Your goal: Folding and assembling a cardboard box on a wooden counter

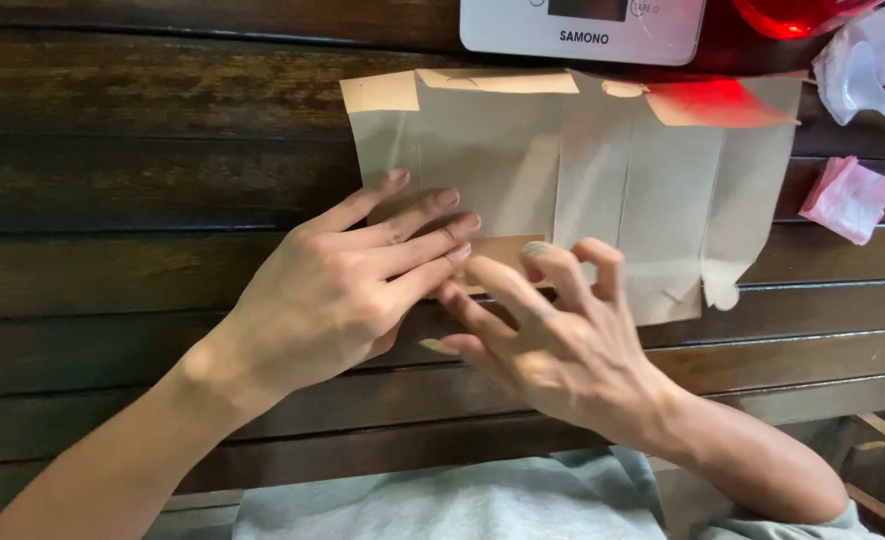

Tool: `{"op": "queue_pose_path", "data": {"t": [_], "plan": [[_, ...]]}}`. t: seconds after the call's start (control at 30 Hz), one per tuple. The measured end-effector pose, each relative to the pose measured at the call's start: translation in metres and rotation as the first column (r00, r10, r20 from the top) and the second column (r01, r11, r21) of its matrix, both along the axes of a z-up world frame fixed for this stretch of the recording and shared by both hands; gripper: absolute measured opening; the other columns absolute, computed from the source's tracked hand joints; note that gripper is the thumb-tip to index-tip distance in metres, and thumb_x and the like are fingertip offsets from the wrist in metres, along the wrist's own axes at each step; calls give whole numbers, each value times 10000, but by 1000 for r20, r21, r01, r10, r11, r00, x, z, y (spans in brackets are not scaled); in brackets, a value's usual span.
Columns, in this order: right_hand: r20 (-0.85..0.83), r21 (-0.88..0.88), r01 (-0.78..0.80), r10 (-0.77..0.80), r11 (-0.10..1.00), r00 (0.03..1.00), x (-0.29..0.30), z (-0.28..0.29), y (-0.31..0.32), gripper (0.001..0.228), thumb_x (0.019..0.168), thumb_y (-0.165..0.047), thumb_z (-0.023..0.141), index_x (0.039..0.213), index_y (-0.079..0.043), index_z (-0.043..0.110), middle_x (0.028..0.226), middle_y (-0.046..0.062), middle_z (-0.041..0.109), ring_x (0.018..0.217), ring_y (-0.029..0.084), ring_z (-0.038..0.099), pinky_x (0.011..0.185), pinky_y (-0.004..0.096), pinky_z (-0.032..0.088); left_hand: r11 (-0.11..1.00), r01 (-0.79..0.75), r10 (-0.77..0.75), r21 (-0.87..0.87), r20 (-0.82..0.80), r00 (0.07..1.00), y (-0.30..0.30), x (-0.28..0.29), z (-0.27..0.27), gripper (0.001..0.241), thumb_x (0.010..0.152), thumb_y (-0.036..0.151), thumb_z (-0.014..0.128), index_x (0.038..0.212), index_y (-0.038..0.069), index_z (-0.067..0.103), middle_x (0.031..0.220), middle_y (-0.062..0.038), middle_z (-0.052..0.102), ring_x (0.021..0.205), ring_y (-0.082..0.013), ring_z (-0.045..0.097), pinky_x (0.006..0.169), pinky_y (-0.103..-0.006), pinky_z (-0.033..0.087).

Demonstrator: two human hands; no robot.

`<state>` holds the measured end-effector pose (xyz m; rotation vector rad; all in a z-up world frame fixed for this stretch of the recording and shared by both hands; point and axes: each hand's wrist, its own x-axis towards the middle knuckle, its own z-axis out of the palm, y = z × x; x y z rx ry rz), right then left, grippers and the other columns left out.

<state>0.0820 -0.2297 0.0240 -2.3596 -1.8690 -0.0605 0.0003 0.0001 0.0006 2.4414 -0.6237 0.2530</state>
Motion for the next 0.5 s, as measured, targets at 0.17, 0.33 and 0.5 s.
{"op": "queue_pose_path", "data": {"t": [0.17,0.33,0.5], "plan": [[48,10,38,-38,999,998,-2,6,6,371,1038,-585,681,1240,-275,722,1225,-15,587,1005,255,503,901,410,336,998,3,-4,62,11,1000,7,-1,6,311,930,-47,683,1236,-6,724,1381,-118,695,1333,-293,610,1195,-472,402],[121,-41,86,-80,995,989,0,14,-6,357,1054,-611,642,1240,-309,684,1180,-6,535,981,243,463,885,419,336,999,-19,18,49,23,1000,8,-1,7,250,985,-26,636,1204,11,750,1356,-104,714,1314,-282,627,1184,-462,412],[168,-46,206,-196,977,966,-4,13,-29,441,1051,-637,643,1388,-353,651,1262,4,561,1000,271,497,939,428,363,994,-30,30,108,2,1000,7,-2,12,297,952,-39,643,1214,41,758,1359,-80,718,1299,-268,639,1164,-449,440]]}}
